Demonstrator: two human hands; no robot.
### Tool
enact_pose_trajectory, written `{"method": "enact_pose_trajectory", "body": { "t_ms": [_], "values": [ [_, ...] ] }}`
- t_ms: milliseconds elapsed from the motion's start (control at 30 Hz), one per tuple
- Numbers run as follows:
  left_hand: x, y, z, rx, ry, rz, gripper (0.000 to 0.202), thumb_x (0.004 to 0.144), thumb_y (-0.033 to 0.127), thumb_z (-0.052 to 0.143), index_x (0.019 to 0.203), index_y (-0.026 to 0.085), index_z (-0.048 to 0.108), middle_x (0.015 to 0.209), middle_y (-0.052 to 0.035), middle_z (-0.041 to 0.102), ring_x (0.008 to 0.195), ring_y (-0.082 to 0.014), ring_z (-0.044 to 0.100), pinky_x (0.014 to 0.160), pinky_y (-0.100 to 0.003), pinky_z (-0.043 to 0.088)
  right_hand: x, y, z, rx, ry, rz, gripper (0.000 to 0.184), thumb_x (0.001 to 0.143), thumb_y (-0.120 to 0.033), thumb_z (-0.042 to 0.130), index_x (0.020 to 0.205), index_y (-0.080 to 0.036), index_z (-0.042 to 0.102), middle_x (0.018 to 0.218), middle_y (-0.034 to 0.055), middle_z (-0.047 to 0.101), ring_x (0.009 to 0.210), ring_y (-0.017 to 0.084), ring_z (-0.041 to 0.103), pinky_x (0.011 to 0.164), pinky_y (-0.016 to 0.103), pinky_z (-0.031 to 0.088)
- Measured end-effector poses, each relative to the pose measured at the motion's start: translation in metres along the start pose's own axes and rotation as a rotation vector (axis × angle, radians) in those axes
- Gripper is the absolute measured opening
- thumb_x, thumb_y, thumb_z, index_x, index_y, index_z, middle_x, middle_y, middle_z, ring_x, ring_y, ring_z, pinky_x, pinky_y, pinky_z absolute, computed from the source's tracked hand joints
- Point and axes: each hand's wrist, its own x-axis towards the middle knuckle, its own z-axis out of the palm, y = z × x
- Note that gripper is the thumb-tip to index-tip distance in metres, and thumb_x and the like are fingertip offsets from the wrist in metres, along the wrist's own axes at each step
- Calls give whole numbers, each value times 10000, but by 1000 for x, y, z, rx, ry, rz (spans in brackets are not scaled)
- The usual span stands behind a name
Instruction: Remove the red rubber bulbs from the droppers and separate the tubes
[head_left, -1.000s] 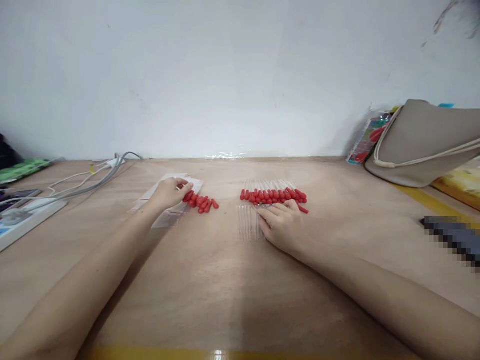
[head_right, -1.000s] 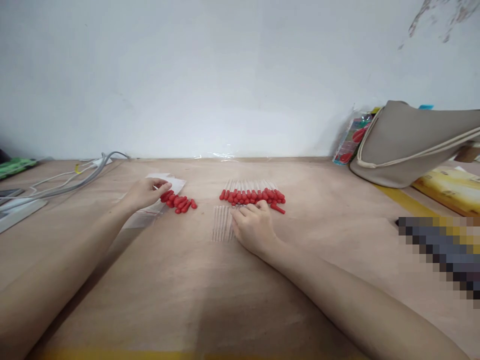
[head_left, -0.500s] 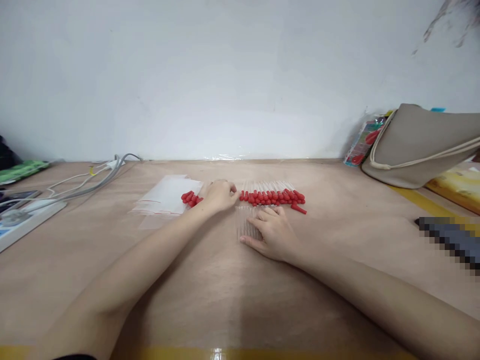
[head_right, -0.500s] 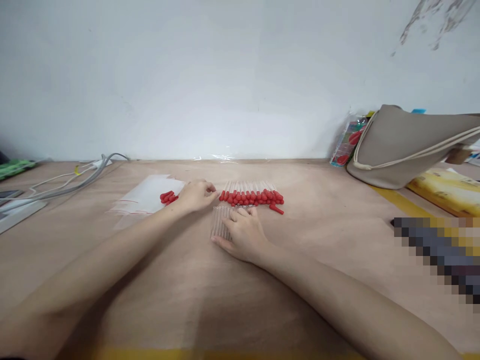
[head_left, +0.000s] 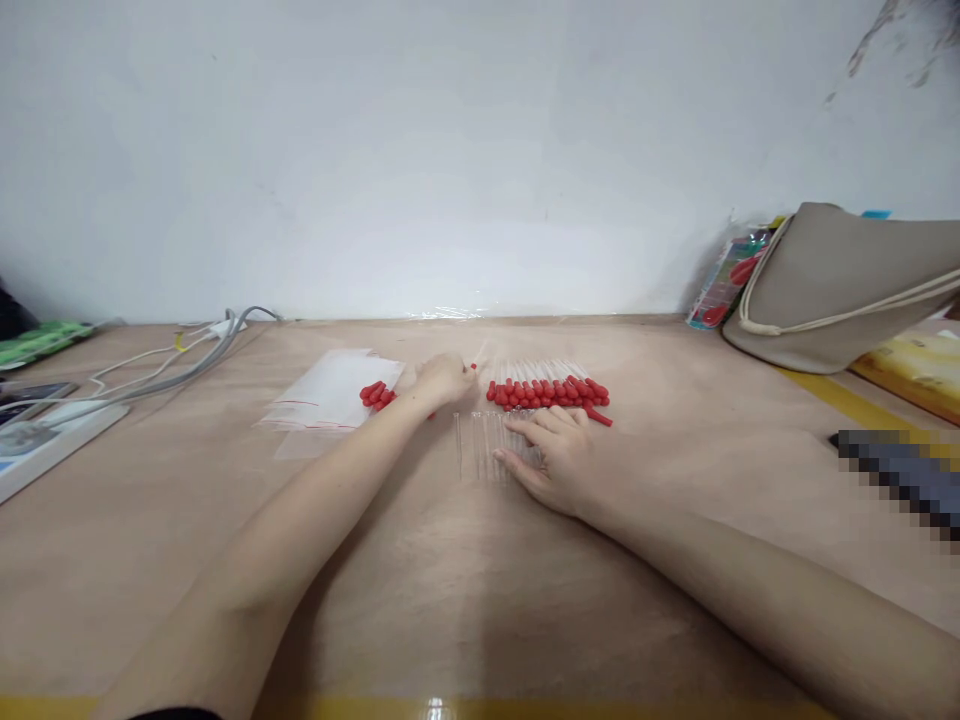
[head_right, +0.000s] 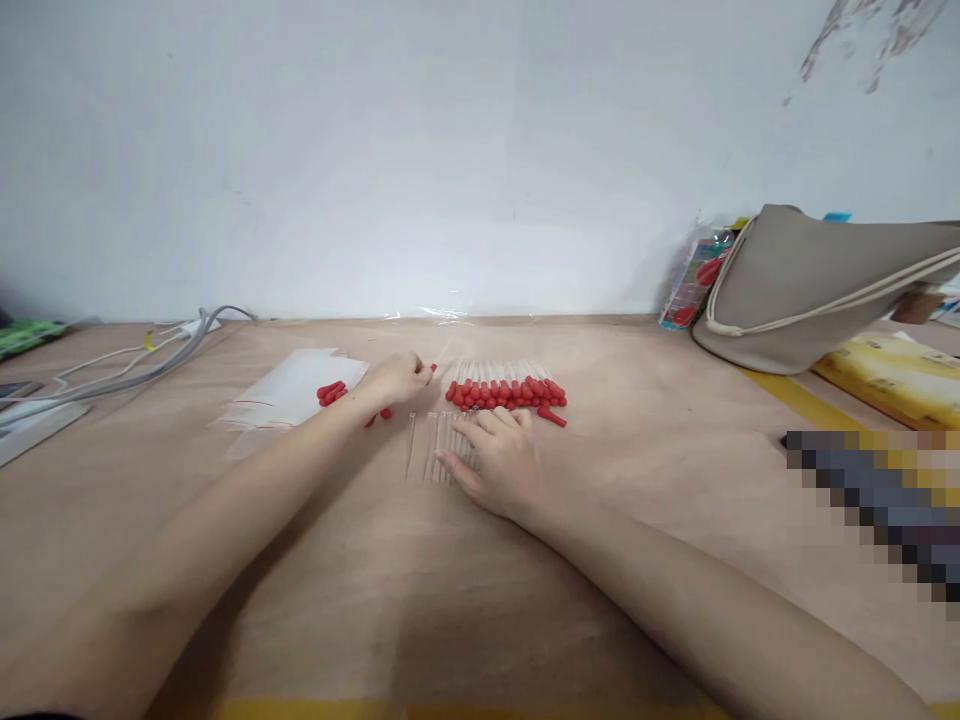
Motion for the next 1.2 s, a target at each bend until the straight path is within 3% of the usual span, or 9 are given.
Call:
{"method": "enact_pose_trajectory", "body": {
  "t_ms": [100,233,300,400,567,867,1033,1200],
  "values": [
    [-20,-16,-8,37,106,104,229,857,336,385,845,167,539,711,-77,613,661,-227,585,604,-331,424,-4,12,-6,4,121,67,321,810,-384,536,1049,-173,580,895,69,601,843,191,539,764,352,348],
    [-63,-47,-2,58,321,544,163,899,272,366,874,178,497,812,-53,588,749,-181,568,646,-294,446,-6,27,-12,4,251,48,469,790,-371,554,1190,-142,466,1099,140,543,1058,254,491,855,404,387],
    [-83,-60,6,56,363,708,118,897,238,403,872,176,500,827,-43,590,785,-166,571,694,-289,462,-6,29,-13,4,235,-3,510,780,-385,569,1219,-153,447,1141,144,536,1084,263,483,887,427,385],
    [-102,-70,15,-18,451,861,36,860,195,499,887,179,515,856,-33,605,812,-144,579,732,-269,478,-5,26,-12,20,103,-122,429,791,-382,569,1172,-194,510,1112,105,583,1046,247,520,892,438,390],
    [-103,-67,23,-81,535,943,80,819,164,567,890,177,532,835,-25,618,779,-123,595,705,-239,498,-7,23,-3,88,-60,-309,332,835,-326,529,1130,-178,566,1118,82,611,1159,229,474,988,441,364],
    [-106,-60,28,-63,546,976,175,814,173,570,985,192,540,876,-31,647,810,-124,615,736,-234,503,-5,17,10,109,-10,-335,229,872,-232,475,1040,-158,612,1002,72,675,1080,196,560,1018,446,374],
    [-106,-43,23,24,476,967,399,810,315,584,1182,195,505,1159,-104,588,1123,-233,514,935,-406,412,-5,16,12,120,21,-404,231,873,-194,458,1048,-154,605,1076,96,647,1107,199,542,993,433,412],
    [-105,-36,23,60,457,1010,184,846,230,535,1015,200,601,1052,-36,660,1134,-201,520,1007,-408,340,-6,16,13,161,26,-444,227,860,-161,471,1045,-159,602,1032,84,665,1082,193,561,964,384,454]
  ]
}}
